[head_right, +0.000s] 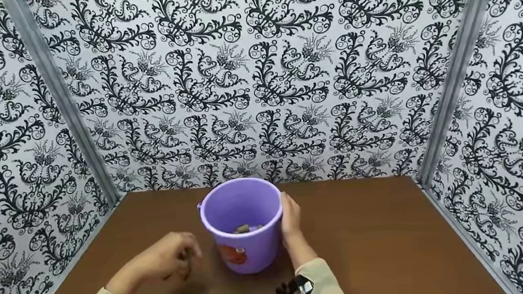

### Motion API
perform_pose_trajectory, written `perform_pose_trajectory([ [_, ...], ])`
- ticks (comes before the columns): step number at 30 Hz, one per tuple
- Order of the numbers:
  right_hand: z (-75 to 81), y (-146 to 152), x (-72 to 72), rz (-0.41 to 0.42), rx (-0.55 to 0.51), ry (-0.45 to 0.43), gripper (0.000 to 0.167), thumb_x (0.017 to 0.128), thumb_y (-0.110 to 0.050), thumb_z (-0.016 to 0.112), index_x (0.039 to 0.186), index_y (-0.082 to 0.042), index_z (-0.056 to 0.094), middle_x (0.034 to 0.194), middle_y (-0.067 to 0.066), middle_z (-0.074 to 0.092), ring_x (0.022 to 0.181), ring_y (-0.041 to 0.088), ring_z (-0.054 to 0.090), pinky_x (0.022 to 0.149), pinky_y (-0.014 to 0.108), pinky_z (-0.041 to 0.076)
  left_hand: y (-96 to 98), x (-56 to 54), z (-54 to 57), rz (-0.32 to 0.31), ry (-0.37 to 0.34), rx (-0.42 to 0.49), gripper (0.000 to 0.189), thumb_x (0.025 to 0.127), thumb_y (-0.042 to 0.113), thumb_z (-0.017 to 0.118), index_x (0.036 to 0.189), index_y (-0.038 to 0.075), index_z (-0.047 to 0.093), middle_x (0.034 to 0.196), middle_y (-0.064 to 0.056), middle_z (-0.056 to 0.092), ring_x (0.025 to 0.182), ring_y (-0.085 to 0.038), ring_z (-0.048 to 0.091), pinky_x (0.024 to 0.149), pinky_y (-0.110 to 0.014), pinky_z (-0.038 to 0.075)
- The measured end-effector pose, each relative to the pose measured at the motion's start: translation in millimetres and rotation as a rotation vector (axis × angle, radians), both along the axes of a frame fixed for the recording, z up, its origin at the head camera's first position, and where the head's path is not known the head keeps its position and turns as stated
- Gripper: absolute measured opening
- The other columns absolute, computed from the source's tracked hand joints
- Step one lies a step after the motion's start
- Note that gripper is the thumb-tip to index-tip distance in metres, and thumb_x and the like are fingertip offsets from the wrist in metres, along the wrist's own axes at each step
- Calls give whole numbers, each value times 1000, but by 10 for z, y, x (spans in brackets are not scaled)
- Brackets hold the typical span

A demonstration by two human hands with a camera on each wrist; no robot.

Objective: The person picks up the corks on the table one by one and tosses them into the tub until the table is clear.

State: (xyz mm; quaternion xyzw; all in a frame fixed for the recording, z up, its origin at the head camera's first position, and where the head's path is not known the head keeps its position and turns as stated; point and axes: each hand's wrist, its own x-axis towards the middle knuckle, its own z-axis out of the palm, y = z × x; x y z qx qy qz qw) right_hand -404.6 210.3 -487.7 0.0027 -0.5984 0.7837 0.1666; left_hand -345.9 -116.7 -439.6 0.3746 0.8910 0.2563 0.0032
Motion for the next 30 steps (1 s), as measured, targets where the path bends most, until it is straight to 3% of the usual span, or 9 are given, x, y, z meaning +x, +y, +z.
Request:
perform_pose_trajectory([
  [6, 13, -3, 1, 4, -1, 0, 54, 114, -33, 39, 140, 10, 61, 129, 25, 71, 107, 24, 69, 100, 41, 54, -53, 17, 115, 50, -36, 37, 43, 73, -16, 57, 96, 14, 78, 95, 2, 67, 80, -7, 61, 70, -23, 57],
  [13, -8, 8, 7, -3, -12, -4, 54, 114, -33, 41, 138, 10, 62, 125, 24, 71, 104, 24, 69, 98, 41, 55, -38, -10, 201, 42, -1, 28, 41, 74, -16, 56, 97, 9, 78, 98, -4, 70, 82, -9, 61, 71, -23, 57],
  [22, 0, 0, 8, -3, 3, 5, 54, 114, -33, 39, 137, 10, 62, 125, 27, 71, 103, 25, 70, 97, 41, 55, -9, -45, 367, 68, 41, 2, 37, 77, -17, 61, 98, 8, 78, 94, 2, 66, 83, -12, 60, 71, -24, 56],
  [24, -4, -1, 8, -6, 7, 9, 54, 114, -33, 39, 137, 10, 63, 124, 26, 72, 102, 24, 70, 96, 40, 55, -1, -46, 389, 65, 59, -6, 38, 77, -16, 60, 99, 8, 78, 94, 2, 66, 82, -12, 60, 72, -24, 56],
  [30, -18, -1, -8, -14, -15, 29, 52, 114, -29, 39, 135, 12, 63, 120, 25, 74, 101, 23, 70, 95, 37, 56, 29, -48, 460, 38, 199, 23, 39, 73, -18, 59, 96, 6, 80, 90, -3, 68, 82, -11, 60, 76, -27, 58],
])
